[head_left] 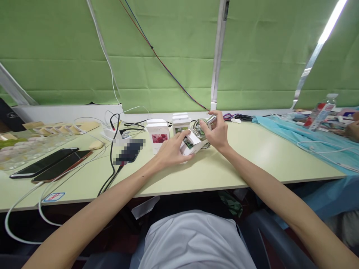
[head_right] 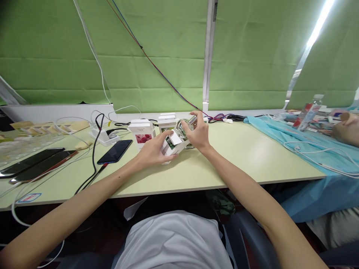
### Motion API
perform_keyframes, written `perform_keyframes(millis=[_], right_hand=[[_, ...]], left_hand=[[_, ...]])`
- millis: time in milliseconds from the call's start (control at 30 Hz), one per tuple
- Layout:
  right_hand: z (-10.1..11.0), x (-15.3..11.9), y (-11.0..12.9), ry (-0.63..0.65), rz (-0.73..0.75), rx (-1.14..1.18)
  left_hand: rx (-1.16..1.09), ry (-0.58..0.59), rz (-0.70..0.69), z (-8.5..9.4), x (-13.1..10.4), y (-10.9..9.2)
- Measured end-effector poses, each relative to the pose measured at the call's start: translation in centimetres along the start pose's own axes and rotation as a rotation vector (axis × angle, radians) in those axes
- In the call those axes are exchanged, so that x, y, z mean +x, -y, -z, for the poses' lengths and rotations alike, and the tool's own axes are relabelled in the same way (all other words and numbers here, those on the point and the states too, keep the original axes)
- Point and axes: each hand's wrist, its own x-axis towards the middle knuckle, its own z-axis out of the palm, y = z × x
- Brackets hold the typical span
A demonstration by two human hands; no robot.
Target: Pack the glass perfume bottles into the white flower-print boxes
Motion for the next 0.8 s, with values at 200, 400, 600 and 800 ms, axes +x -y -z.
perform_keyframes(millis=[200, 400, 600, 800], right_hand=[[0.05, 0.01, -0.06, -0.006, 0.010, 0.003], [0.00, -0.02, 0.04, -0.024, 0.004, 0.004], [0.06, -0.08, 0.15, -0.016, 0.031, 0.009], [0.02, -0.06, -0.01, -0.002, 0.036, -0.006]], left_hand=[[0.000, -0.017, -0.001, 0.17, -0.02, -0.14], [0.015, -0.041, 0.028, -0.01, 0.06, -0.04], [0.008, -0.038, 0.035, 0.01, 0.06, -0.10], [-0.001, -0.030, 0.041, 0.03, 0.07, -0.14]])
